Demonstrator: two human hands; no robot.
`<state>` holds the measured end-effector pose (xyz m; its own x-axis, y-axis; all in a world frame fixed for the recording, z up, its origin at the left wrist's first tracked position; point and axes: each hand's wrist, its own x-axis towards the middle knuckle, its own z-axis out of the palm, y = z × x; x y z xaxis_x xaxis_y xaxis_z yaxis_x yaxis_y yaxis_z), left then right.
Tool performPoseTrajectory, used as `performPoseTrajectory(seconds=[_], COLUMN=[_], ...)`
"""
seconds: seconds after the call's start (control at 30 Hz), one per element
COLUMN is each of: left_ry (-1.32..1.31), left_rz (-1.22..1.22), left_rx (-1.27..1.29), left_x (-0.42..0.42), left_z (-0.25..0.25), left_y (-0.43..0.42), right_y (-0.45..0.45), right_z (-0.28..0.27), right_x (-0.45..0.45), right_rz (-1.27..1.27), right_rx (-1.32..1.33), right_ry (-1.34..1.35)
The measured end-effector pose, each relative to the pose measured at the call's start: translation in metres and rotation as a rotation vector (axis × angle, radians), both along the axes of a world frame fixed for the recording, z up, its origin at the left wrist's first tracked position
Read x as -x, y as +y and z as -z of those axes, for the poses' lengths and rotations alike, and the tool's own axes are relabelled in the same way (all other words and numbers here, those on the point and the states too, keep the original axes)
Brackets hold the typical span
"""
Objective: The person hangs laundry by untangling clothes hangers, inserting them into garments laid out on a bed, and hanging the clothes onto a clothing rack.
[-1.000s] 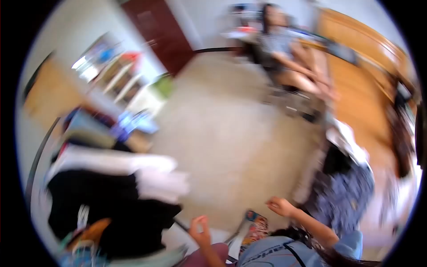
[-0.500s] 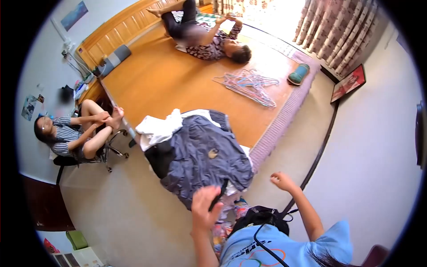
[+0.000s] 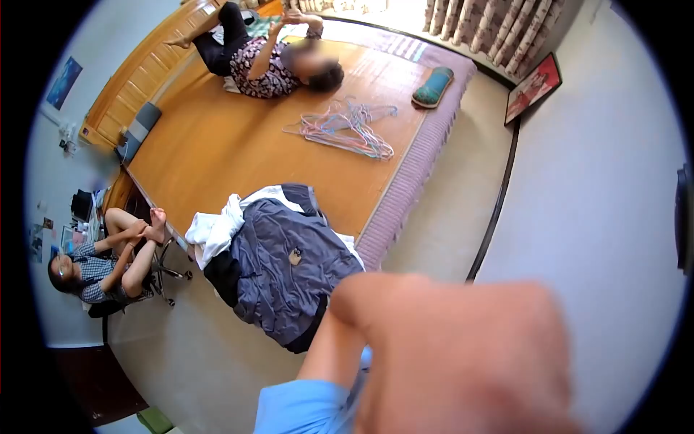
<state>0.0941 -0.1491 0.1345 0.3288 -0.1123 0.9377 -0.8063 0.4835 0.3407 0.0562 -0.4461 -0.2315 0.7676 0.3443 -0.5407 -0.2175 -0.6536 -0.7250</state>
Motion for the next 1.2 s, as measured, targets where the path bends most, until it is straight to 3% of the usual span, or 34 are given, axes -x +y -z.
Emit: performPoseTrajectory(seconds=[0.2, 0.4, 0.53, 0.63, 0.83, 1.03, 1.2], left_ry=[0.049, 0.074, 0.12, 0.14, 0.125, 0.109, 0.161], left_rz=[0.144, 0.187, 0.201, 0.206, 0.098, -0.152, -0.398], left_rx=[0.041, 0.089, 0.126, 0.149, 0.221, 0.313, 0.39], left_x=[-0.083, -0.17, -0.221, -0.249, -0.293, -0.345, -0.4], left_z=[0.019, 0.037, 0.041, 0.047, 0.054, 0.067, 0.089], left_y=[0.004, 0.036, 0.061, 0.073, 0.116, 0.171, 0.219], right_y=[0.025, 0.09, 0.152, 0.18, 0.215, 0.292, 0.377], right_z=[0.0, 0.058, -0.039, -0.062, -0.06, -0.051, 0.006], right_x=[-0.092, -0.228, -0.289, -0.326, -0.405, -0.497, -0.591], right_rz=[0.01, -0.112, -0.149, -0.17, -0.397, -0.573, -1.024], right_rx=[0.047, 0.072, -0.007, -0.053, 0.019, 0.059, -0.105], right_ry=[-0.014, 0.022, -0.081, -0.142, -0.143, 0.039, -0.132])
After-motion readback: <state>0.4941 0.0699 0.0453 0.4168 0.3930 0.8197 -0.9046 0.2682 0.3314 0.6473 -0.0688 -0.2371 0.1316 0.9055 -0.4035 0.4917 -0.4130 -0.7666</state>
